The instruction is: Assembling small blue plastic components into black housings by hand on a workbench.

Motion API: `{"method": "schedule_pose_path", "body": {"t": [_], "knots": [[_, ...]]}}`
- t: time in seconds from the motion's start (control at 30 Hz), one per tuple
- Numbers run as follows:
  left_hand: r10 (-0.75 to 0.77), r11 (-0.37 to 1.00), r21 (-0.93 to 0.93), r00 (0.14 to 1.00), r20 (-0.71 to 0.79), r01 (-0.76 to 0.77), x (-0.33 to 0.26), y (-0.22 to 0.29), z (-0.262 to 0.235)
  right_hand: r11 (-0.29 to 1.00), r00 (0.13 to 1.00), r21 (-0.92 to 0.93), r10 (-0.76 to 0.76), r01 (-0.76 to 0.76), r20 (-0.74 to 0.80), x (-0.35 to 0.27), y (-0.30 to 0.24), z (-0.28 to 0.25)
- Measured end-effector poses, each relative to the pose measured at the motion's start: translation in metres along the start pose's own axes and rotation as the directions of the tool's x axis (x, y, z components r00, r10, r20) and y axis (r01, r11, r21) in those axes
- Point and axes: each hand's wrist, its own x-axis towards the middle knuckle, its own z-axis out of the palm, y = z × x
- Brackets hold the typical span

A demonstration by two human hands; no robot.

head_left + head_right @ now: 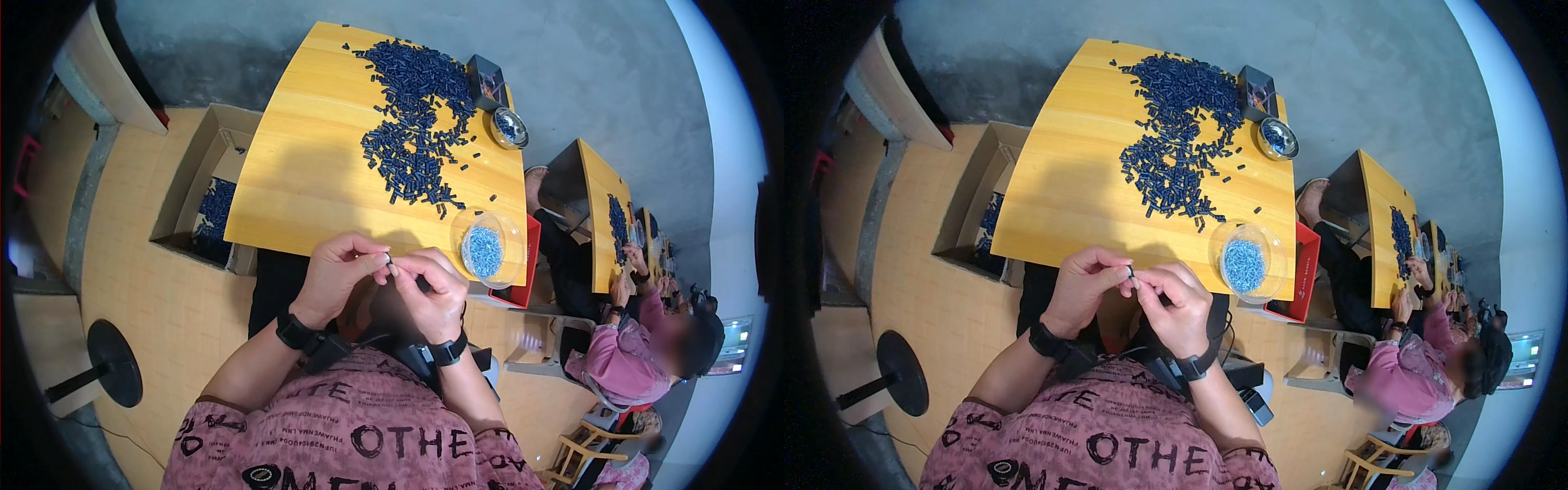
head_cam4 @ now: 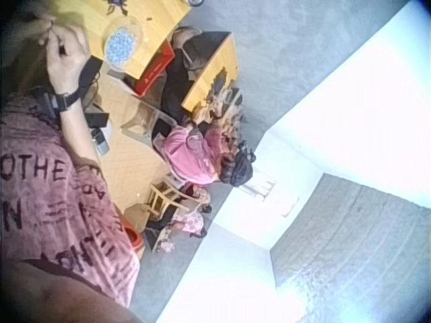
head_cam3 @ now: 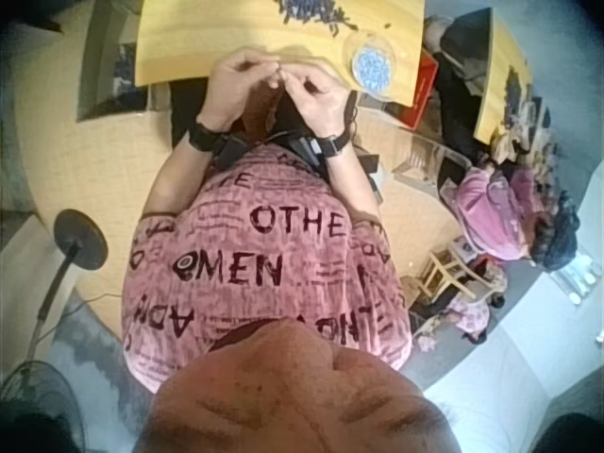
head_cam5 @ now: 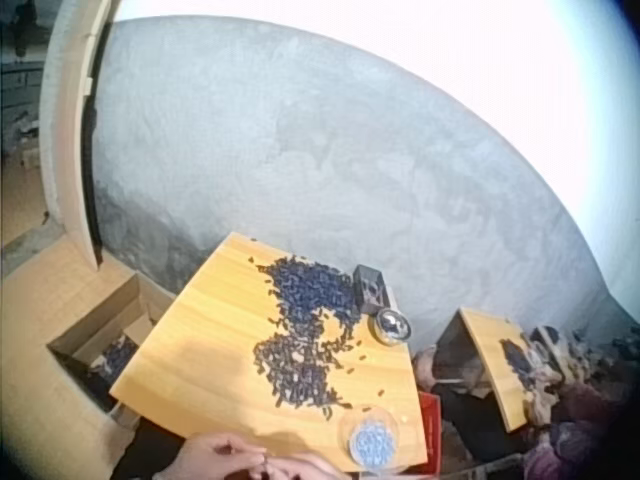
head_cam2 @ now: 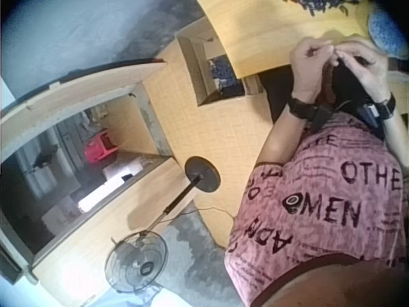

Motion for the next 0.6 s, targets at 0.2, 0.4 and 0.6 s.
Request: {"method": "schedule_pose_path", "body": {"t": [0.2,0.4,0.6], "knots": [[-0.089,0.995,-0.068,0.976,-0.199,0.077,0.017,-0.004,-0.023,0.889,0.915,0.214,0.392,-0.404,0.098,0.029,0.047,0.018],[-0.07,0.986,-0.166,0.973,-0.22,0.034,0.024,0.005,-0.037,0.935,0.989,-0.326,0.12,-0.141,-0.083,0.059,0.073,0.029],[-0.08,0.982,-0.185,0.973,-0.217,0.04,0.025,0.005,-0.04,0.917,0.993,-0.387,0.067,-0.1,-0.098,0.066,0.084,0.03]]}}
